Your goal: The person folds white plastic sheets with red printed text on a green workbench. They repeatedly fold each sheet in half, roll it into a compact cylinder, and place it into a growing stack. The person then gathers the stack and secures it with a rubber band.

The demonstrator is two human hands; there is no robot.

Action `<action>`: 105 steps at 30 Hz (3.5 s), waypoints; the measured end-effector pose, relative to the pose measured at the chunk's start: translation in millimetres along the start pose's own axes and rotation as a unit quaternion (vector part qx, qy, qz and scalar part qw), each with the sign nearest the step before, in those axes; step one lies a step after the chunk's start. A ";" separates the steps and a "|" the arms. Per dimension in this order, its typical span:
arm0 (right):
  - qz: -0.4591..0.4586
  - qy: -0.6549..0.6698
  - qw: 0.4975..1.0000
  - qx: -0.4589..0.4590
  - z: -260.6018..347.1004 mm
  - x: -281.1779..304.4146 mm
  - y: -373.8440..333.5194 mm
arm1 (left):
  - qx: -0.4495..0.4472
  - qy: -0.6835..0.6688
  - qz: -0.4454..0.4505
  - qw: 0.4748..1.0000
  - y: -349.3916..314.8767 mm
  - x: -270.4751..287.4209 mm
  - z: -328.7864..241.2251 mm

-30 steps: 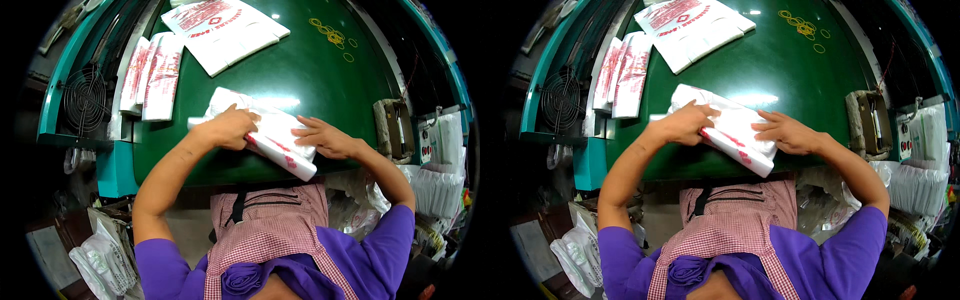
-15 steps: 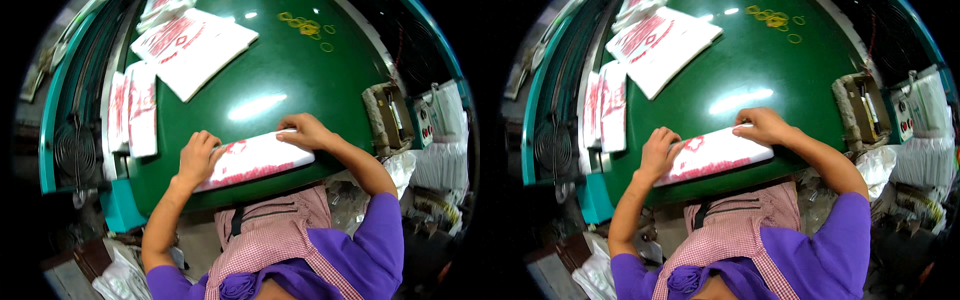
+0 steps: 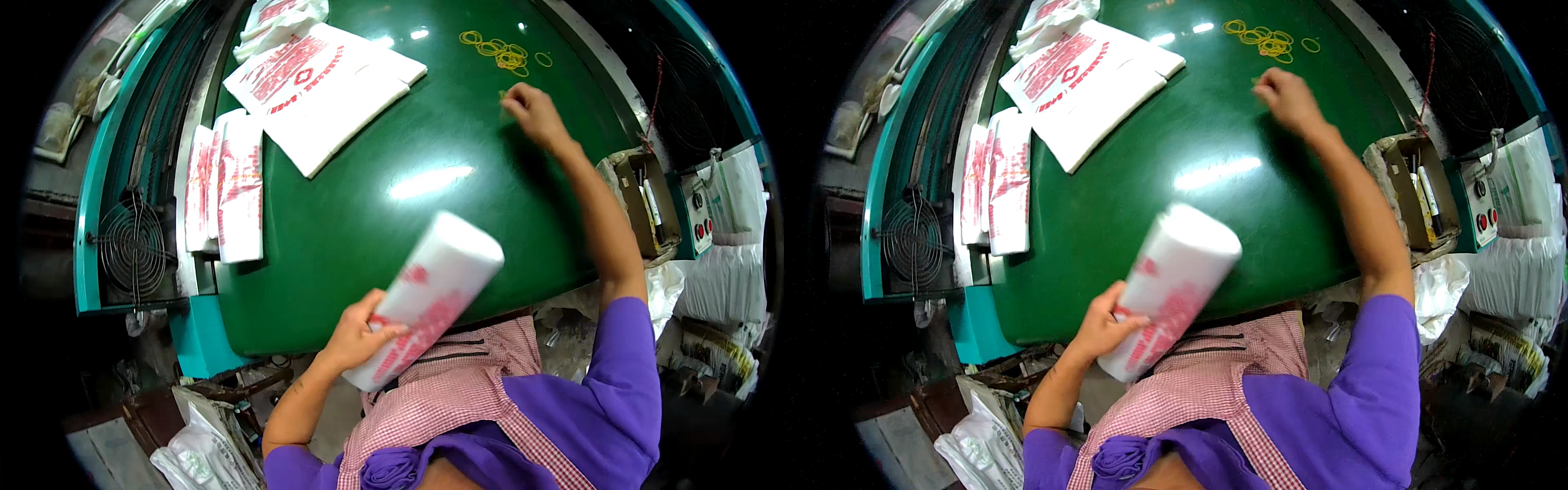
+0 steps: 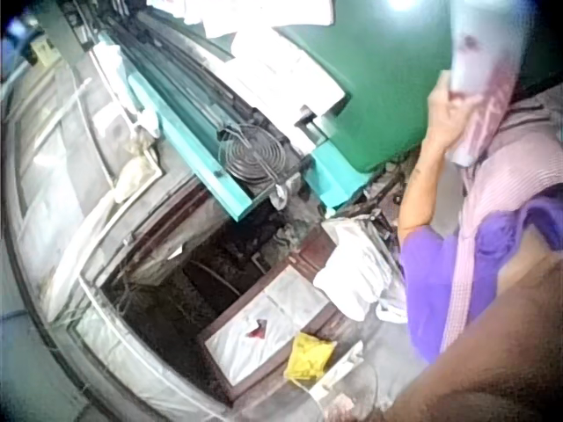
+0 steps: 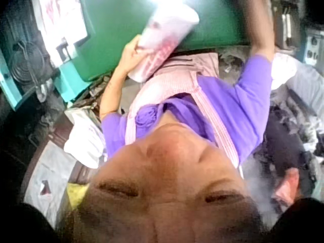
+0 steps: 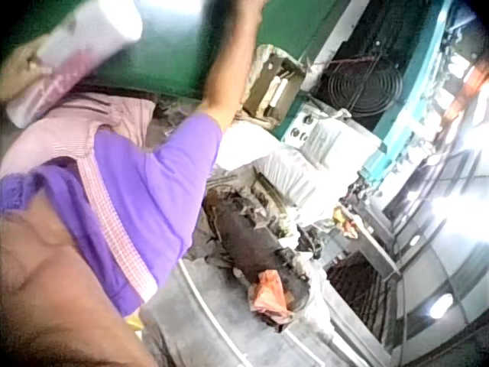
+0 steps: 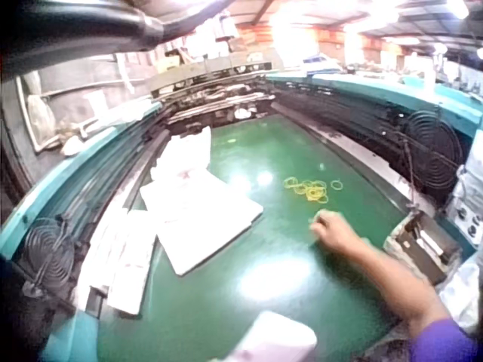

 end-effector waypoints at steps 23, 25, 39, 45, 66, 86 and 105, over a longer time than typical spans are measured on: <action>0.383 0.347 0.795 0.319 230.7 -48.3 -186.7 | -0.110 0.078 -0.152 0.979 11.9 74.6 8.9; 0.319 0.464 0.821 0.093 222.9 -57.2 -175.5 | -0.086 0.166 -0.067 0.980 11.4 63.1 14.5; 0.247 0.423 0.872 0.012 230.2 -168.0 -138.3 | -0.173 -0.305 -0.204 0.914 51.2 110.3 23.7; 0.224 0.314 0.917 0.100 231.9 -244.0 -30.1 | -0.265 0.328 -0.425 0.801 27.6 165.1 6.3; 0.326 -0.252 0.870 0.269 158.5 -96.9 -135.6 | -0.022 0.623 -0.429 0.654 71.3 181.4 90.5; 0.205 -0.123 0.957 0.166 106.5 -41.4 -207.5 | -0.006 0.566 -0.240 0.789 127.0 96.4 38.7; -0.523 0.151 0.820 -0.176 -97.8 230.8 -453.2 | -0.343 0.368 -0.082 0.860 103.2 11.9 -10.4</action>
Point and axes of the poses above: each hand's wrist, its own y-axis towards the middle knuckle, its own x-axis out of the back of the hand, z = x × y, the point moved 3 cm from there along y, towards the middle knuckle, and after that the axes turned 2 degrees about y, right-handed, at the moved point
